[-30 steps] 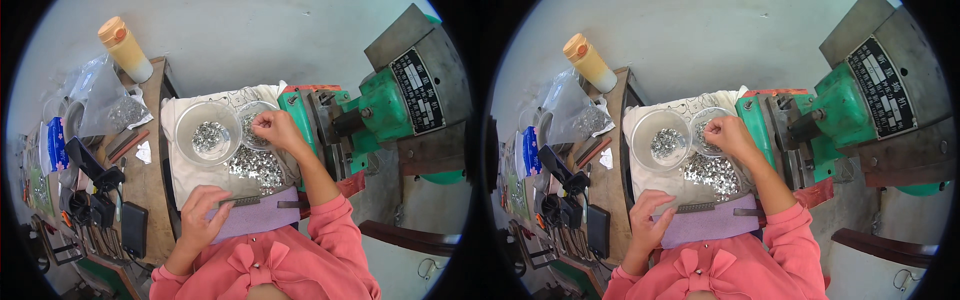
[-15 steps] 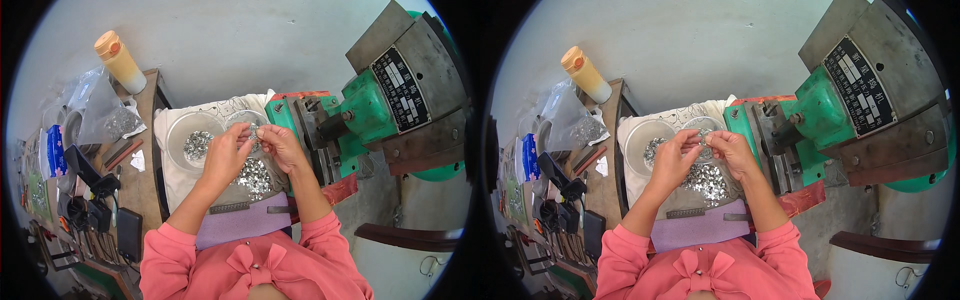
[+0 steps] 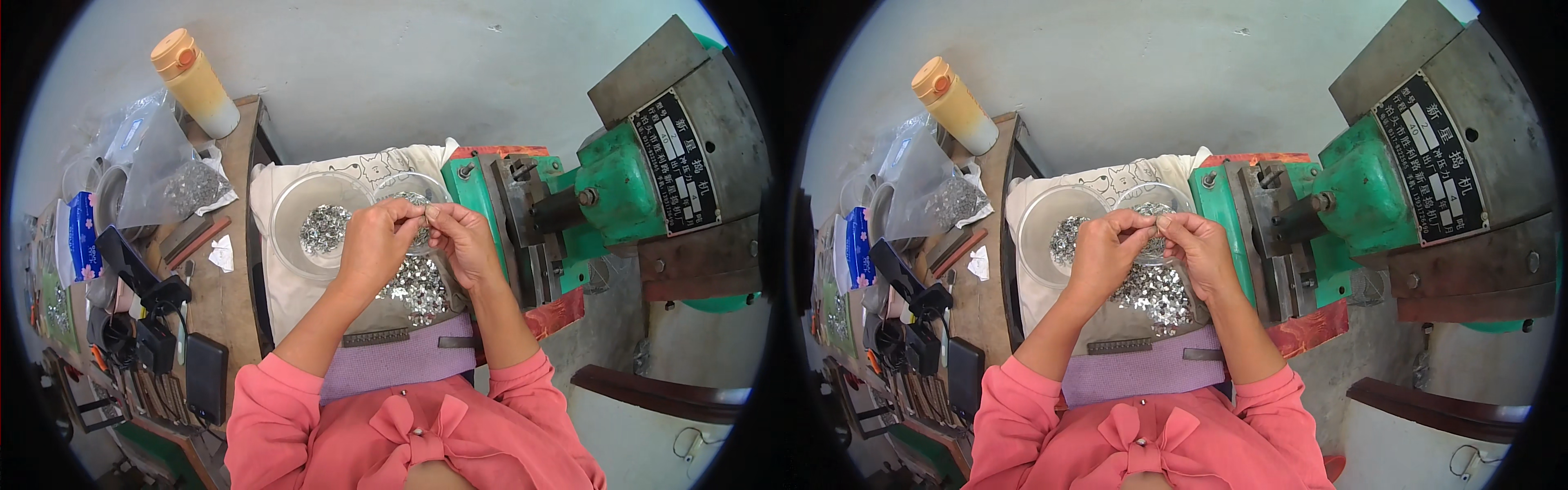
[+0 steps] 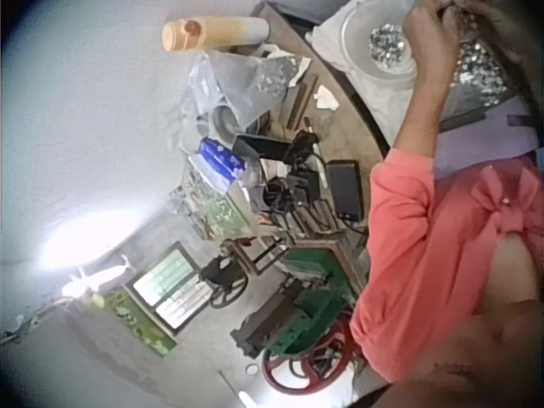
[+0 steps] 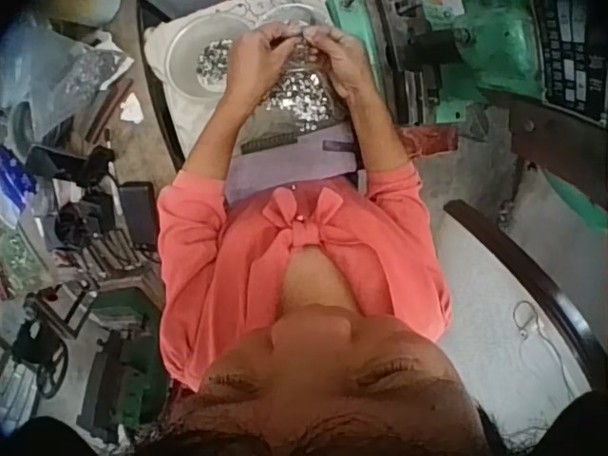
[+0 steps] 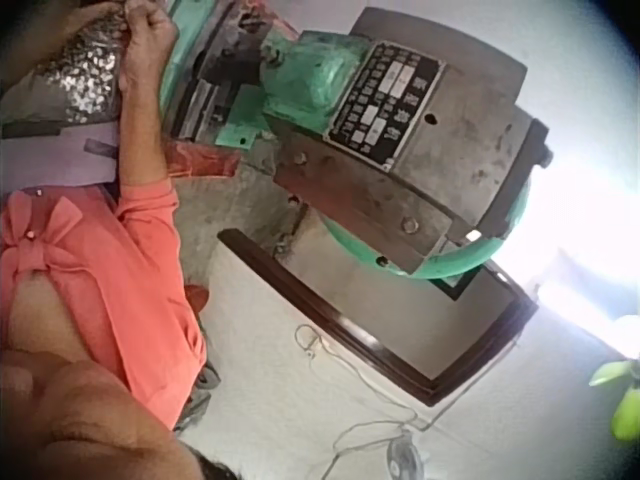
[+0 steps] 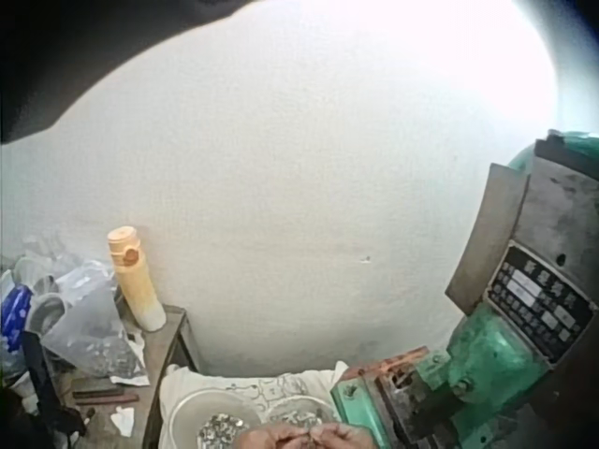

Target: The person assembles small metal components by hand, placing them into a long metal strip and occasionally using a green press machine to secure them. They repeatedly pick up components from a cloth and a plastic container, align them in the strip, and operate the press to complete the assembly.

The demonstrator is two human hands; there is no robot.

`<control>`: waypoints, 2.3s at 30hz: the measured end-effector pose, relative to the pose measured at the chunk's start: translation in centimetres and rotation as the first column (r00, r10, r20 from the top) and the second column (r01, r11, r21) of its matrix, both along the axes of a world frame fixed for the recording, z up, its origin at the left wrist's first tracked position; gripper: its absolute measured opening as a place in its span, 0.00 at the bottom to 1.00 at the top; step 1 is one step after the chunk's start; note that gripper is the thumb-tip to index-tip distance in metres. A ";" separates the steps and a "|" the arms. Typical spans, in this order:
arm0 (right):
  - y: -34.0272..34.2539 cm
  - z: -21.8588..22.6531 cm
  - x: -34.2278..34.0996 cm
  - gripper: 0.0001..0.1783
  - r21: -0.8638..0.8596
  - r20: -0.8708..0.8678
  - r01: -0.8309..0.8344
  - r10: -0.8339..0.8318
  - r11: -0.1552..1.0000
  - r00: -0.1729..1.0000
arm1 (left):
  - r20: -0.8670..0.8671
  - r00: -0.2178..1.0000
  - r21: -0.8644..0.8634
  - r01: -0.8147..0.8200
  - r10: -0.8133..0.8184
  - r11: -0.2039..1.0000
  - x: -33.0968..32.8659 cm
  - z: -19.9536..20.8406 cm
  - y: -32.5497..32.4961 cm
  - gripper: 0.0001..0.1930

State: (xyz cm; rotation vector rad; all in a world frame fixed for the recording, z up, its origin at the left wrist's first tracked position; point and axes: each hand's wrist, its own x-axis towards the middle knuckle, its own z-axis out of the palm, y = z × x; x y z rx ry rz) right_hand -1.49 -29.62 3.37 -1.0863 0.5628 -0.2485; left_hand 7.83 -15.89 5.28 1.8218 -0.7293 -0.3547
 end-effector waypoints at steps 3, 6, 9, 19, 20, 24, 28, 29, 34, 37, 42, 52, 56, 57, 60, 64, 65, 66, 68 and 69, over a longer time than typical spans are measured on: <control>0.2 0.0 0.1 0.08 -0.046 -0.001 0.002 -0.002 0.999 1.000 | 0.047 0.998 -0.088 -0.027 0.031 0.996 0.1 -0.7 -0.3 0.05; 0.6 0.1 0.0 0.10 -0.101 -0.013 -0.028 0.027 0.994 1.000 | 0.045 0.998 -0.103 -0.032 0.037 0.994 0.3 -0.5 -0.3 0.05; 0.6 0.0 -0.2 0.13 -0.190 -0.046 -0.041 0.033 0.981 0.998 | -0.009 1.000 0.035 0.008 -0.007 0.999 0.6 0.3 -0.2 0.07; 2.1 1.2 0.2 0.15 -0.383 -0.102 0.003 -0.046 0.924 0.994 | -0.208 0.978 -0.090 -0.023 0.004 0.996 0.7 0.2 0.4 0.05; 2.1 1.1 0.2 0.15 -0.389 -0.080 0.013 -0.047 0.921 0.996 | -0.225 0.974 -0.107 -0.026 0.001 0.994 0.6 0.1 0.3 0.04; 2.0 0.9 0.3 0.14 -0.403 -0.030 0.034 -0.050 0.915 0.998 | -0.290 0.957 -0.164 -0.019 -0.030 0.986 0.3 0.1 0.4 0.03; 2.1 1.3 0.3 0.13 -0.208 -0.035 0.052 -0.060 0.977 0.998 | -0.364 0.931 -0.214 -0.053 -0.030 0.975 -0.1 0.1 0.8 0.03; 2.1 1.4 0.3 0.13 -0.133 -0.041 0.062 -0.068 0.989 0.997 | -0.383 0.923 -0.233 -0.061 -0.034 0.970 -0.2 0.1 0.8 0.03; 2.6 1.0 0.2 0.12 -0.227 -0.006 0.113 -0.118 0.967 0.993 | -0.456 0.888 -0.293 -0.088 -0.058 0.952 -0.5 0.2 0.9 0.03; 2.9 0.8 0.4 0.11 -0.553 0.039 0.150 -0.154 0.820 0.987 | -0.467 0.883 -0.321 -0.111 -0.055 0.940 -0.4 -0.3 0.7 0.04; 2.9 1.3 0.5 0.10 -0.649 0.116 0.157 -0.107 0.745 0.987 | -0.515 0.851 -0.435 -0.157 -0.102 0.887 -0.2 -0.8 0.8 0.05; 3.1 1.1 0.5 0.10 -0.487 0.126 0.212 -0.172 0.847 0.977 | -0.453 0.884 -0.419 -0.100 -0.112 0.903 -0.7 -0.7 0.9 0.06; 2.6 1.5 0.3 0.09 -0.470 0.078 0.165 -0.146 0.867 0.986 | -0.386 0.919 -0.340 -0.064 -0.077 0.938 -0.6 -0.1 1.2 0.05; 2.3 1.7 0.3 0.09 -0.395 0.064 0.139 -0.124 0.908 0.990 | -0.357 0.933 -0.327 -0.069 -0.056 0.942 -0.7 -0.1 1.2 0.05; 2.0 2.2 0.0 0.08 -0.340 0.022 0.101 -0.100 0.935 0.995 | -0.316 0.948 -0.288 -0.063 -0.033 0.956 -0.9 -0.2 1.1 0.04; 1.8 2.0 -0.4 0.08 -0.338 -0.030 0.073 -0.088 0.938 0.996 | -0.224 0.975 -0.222 -0.036 -0.015 0.974 -1.0 -0.2 1.4 0.05; 1.7 2.0 -0.4 0.08 -0.333 -0.046 0.058 -0.078 0.941 0.996 | -0.197 0.980 -0.218 -0.031 -0.012 0.975 -1.0 -0.4 1.4 0.05; 1.6 2.0 -0.4 0.08 -0.328 -0.062 0.043 -0.067 0.944 0.996 | -0.170 0.985 -0.214 -0.027 -0.010 0.976 -1.0 -0.5 1.4 0.05; 1.3 1.9 -0.6 0.08 -0.344 -0.084 0.024 -0.056 0.939 0.995 | -0.105 0.994 -0.178 -0.005 -0.014 0.984 -1.0 -0.7 1.4 0.06; 1.1 1.7 -0.6 0.08 -0.362 -0.089 0.015 -0.051 0.932 0.995 | -0.073 0.997 -0.159 0.005 -0.017 0.987 -0.9 -0.7 1.4 0.07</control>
